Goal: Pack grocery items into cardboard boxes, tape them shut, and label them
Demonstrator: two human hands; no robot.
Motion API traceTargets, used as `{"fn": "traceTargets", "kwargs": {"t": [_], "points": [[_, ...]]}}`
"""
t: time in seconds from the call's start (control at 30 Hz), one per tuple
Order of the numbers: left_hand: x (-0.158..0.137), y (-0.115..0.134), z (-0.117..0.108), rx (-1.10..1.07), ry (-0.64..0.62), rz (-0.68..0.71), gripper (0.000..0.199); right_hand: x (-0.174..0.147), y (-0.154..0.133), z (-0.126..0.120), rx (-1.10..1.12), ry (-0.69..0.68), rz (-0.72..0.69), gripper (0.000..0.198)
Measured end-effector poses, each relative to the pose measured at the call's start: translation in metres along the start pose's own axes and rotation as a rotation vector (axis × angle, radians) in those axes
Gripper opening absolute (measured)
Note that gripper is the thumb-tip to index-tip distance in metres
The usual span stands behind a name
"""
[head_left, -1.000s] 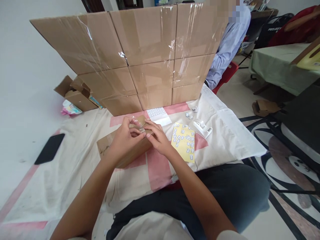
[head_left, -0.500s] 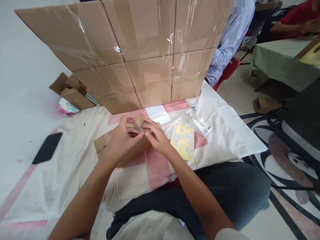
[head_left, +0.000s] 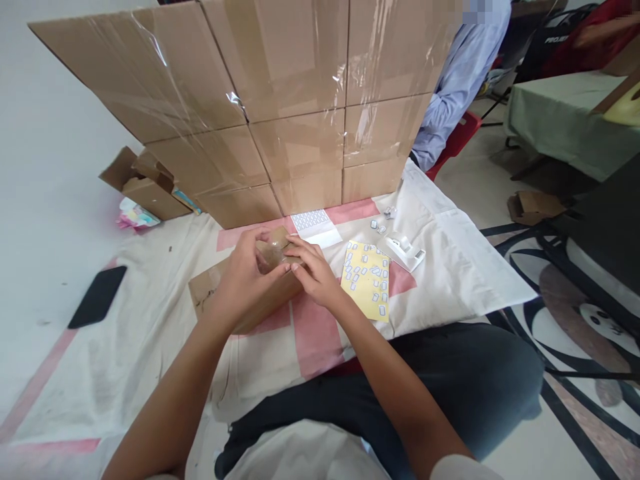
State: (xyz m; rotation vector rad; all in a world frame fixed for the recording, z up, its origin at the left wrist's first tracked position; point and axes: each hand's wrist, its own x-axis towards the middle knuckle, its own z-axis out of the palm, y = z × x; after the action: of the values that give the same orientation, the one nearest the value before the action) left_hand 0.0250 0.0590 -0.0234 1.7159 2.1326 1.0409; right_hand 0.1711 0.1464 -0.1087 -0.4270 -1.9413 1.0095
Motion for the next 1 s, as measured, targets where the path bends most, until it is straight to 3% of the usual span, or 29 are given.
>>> {"fn": "traceTargets", "kwargs": {"t": [0.17,0.3,0.4,0.6,1.0], "points": [[0.0004,-0.0065,-0.0006,-0.037,0.006,-0.008,0.055,-0.001,0.0003,0.0007,-0.014,-0.006,0.008,0.025],[0.0009,-0.0087,-0.0005,-0.273,0.101,0.023,0.047,-0.0008,0.0017,0.0016,-0.016,-0.005,0.0,0.025],[0.0017,-0.0114,-0.0003,-0.393,0.055,0.01,0.05,-0.0004,0.0016,0.0017,-0.013,-0.003,0.001,0.025],[0.0003,-0.0105,-0.0001,-0.39,-0.051,-0.031,0.049,-0.0004,-0.0007,0.0011,-0.009,0.002,0.012,0.024],[-0.0023,-0.0031,0.0015,-0.291,-0.009,-0.04,0.051,-0.0006,-0.0005,0.0019,-0.009,0.002,0.011,0.025]]}}
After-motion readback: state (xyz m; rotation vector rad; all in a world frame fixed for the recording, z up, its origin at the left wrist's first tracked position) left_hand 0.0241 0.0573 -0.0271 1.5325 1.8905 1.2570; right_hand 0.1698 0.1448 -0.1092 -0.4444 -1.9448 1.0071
